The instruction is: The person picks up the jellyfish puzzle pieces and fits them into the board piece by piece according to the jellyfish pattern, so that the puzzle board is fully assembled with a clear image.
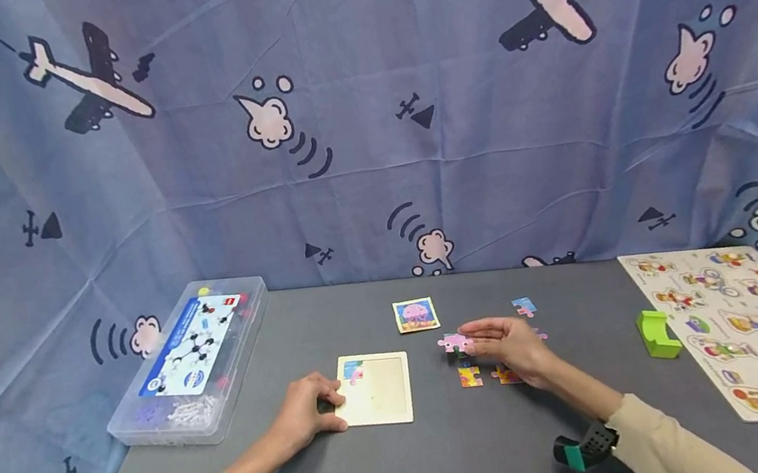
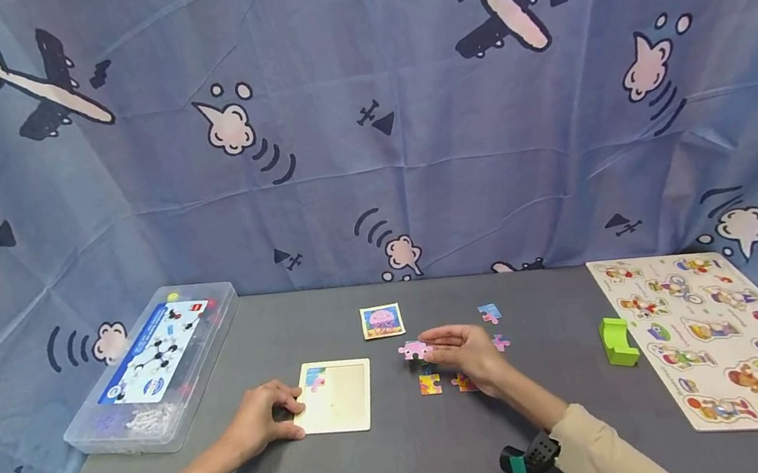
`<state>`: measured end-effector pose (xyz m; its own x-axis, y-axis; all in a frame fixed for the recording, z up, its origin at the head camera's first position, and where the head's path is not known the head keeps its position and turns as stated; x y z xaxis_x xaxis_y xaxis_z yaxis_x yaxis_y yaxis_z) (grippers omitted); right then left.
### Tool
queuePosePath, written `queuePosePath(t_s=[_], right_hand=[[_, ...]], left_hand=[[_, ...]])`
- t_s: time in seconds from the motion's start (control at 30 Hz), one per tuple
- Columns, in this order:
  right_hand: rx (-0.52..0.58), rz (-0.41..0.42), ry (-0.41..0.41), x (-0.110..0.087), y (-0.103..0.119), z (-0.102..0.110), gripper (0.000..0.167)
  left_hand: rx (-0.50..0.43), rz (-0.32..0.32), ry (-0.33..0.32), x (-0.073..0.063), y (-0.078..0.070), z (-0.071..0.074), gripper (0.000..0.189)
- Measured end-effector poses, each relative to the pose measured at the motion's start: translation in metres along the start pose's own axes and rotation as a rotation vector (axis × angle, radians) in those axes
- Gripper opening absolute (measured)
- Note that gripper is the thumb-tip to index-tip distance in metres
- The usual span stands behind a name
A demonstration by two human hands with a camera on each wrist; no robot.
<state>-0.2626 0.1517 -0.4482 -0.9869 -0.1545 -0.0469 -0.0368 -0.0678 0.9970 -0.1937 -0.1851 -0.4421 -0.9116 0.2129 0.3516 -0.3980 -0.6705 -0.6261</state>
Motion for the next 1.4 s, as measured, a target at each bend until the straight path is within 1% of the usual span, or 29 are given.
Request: queuePosePath(t_s=[0.23,0.37,0.47,0.6,0.67,0.8,1.03,1.27,1.4], right_hand=[[0.004,0.019,0.005,0.001,-0.002,-0.012,0.040],[0.048,0.048,0.027,0.003,-0.005,-0.020,0.037],[0.062,0.043,0.037,0.004,-0.005,-0.026,0.038],[0.060,0.013,0.037,0.006,-0.004,-0.035,0.039],[0.070,0.017,0.048,0.006,-0.004,-0.039,0.040],[0.106,0.021,0.055,0.007,-0.004,-0.047,0.040],[0.099,0.023,0.054,0.009,-0.007,-0.060,0.039],[0.171,0.025,0.076,0.010,-0.012,-0.077,0.040],[0.164,0.032,0.079,0.009,-0.014,-0.086,0.039]], left_hand=[[0.008,0.000,-0.006,0.000,0.000,0.000,0.031],[0.005,0.009,-0.009,0.000,-0.001,0.000,0.031],[0.004,0.003,-0.015,0.000,-0.001,-0.001,0.031],[-0.004,-0.014,-0.020,0.000,-0.002,0.000,0.030],[-0.001,-0.018,-0.018,0.000,-0.001,0.000,0.031],[-0.005,-0.007,-0.009,0.000,-0.001,0.000,0.031],[-0.009,-0.014,-0.014,0.001,-0.003,0.000,0.030],[0.015,0.008,-0.004,0.000,-0.004,0.000,0.031],[0.022,0.014,-0.002,0.001,-0.003,-0.001,0.030]])
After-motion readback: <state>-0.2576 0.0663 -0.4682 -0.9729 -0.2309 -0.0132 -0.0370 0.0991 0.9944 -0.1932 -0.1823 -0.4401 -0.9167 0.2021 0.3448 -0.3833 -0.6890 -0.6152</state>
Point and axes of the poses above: each hand's wrist, its own x-axis towards the middle knuckle, its own z-axis out of the back of the hand, y = z × x, the point moved 1 cm from there along x, towards the middle knuckle, and after that the axes turned 10 degrees about -y, right-handed, at the moved point
